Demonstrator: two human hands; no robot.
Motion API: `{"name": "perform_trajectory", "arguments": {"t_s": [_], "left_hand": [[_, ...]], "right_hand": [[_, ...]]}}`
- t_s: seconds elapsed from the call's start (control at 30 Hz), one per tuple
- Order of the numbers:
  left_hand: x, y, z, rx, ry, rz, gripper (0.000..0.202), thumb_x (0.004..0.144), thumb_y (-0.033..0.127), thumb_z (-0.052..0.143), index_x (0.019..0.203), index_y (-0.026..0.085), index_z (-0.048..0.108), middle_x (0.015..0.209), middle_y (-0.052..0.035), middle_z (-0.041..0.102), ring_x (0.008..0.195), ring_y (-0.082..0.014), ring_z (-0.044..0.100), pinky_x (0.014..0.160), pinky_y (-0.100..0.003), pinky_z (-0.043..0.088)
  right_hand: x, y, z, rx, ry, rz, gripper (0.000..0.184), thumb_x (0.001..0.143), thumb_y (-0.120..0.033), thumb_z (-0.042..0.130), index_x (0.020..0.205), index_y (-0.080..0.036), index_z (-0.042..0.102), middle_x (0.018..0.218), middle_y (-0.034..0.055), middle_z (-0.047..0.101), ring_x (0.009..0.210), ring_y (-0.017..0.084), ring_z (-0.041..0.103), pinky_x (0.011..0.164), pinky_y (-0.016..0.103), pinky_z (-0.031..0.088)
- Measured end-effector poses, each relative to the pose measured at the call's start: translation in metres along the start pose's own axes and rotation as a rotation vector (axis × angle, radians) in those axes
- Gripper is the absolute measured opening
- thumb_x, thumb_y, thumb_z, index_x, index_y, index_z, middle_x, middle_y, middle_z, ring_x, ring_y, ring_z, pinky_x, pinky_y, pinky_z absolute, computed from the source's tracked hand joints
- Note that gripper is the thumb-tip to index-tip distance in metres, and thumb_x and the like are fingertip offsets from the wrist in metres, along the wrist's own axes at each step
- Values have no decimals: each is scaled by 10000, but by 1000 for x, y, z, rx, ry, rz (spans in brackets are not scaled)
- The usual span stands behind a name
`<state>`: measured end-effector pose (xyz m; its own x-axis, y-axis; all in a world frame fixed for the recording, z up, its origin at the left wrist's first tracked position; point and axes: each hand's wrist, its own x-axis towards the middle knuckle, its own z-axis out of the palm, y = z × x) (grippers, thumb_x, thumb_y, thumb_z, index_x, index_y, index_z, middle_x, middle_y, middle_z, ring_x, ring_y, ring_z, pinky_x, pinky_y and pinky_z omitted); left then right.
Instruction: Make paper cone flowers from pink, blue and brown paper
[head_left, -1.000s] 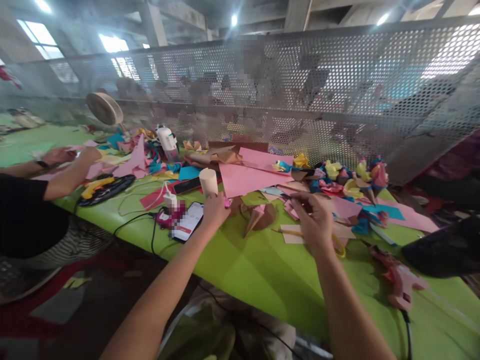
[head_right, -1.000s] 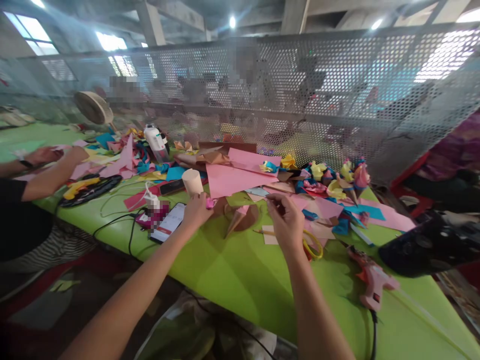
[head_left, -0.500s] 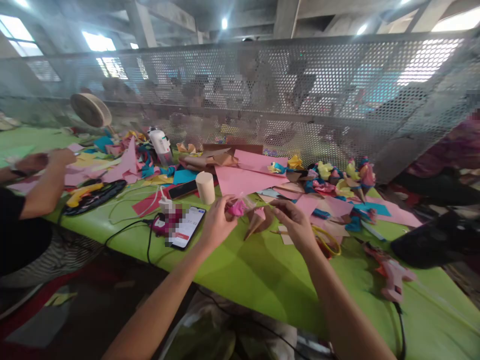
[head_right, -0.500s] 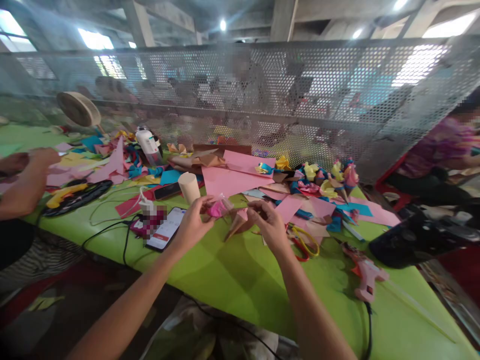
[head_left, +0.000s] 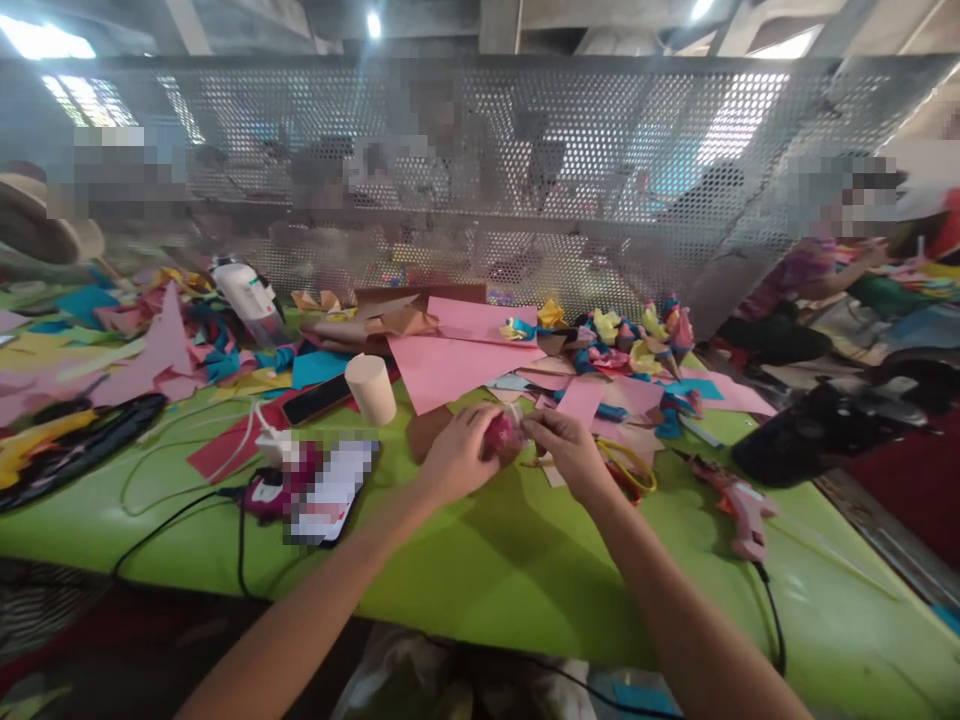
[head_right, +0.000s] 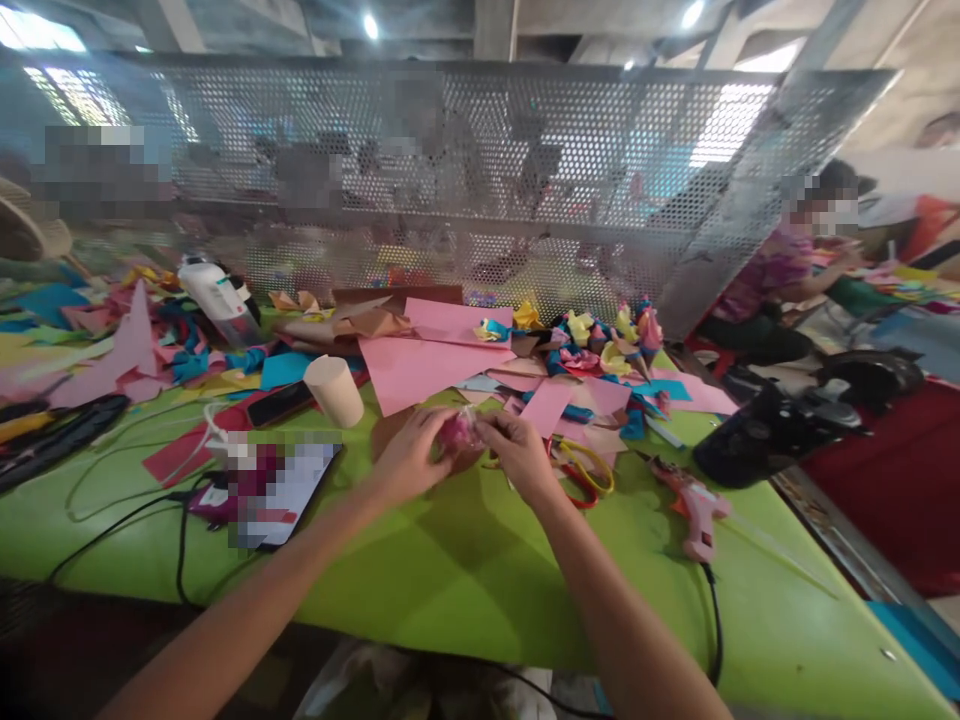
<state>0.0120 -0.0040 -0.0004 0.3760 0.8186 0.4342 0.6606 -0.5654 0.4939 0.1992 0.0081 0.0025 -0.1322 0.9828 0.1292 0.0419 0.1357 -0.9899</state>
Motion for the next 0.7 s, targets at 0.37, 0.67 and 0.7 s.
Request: {"name": "perform_trajectory", "arguments": {"t_s": [0.37,0.67,0.7], "left_hand": [[-11,-11,4,-174,-8,-33,393,935,199,601,1322,253,562,1285,-96,668,1226,-272,615,1058,-449,494],[-13,-7,0,-302,22,-31,327,969,230,561,1292,245,608,1266,-107,665,1197,-263,618,1044,-423,503],[-13,-7,0,-312,21,-35,334,965,221,565,1295,246,609,1274,-107,662,1204,-263,615,1053,-423,498]], "right_hand": [[-7,3,11,205,-81,175,366,691,-533,759,625,-214,593,582,-24,497,522,123,406,509,268,354],[-10,1,13,271,-86,192,153,649,-355,679,665,-228,594,615,-7,529,548,147,441,548,293,385],[-10,1,13,264,-83,191,161,642,-358,687,664,-229,592,616,-8,532,550,146,439,551,293,383]]}}
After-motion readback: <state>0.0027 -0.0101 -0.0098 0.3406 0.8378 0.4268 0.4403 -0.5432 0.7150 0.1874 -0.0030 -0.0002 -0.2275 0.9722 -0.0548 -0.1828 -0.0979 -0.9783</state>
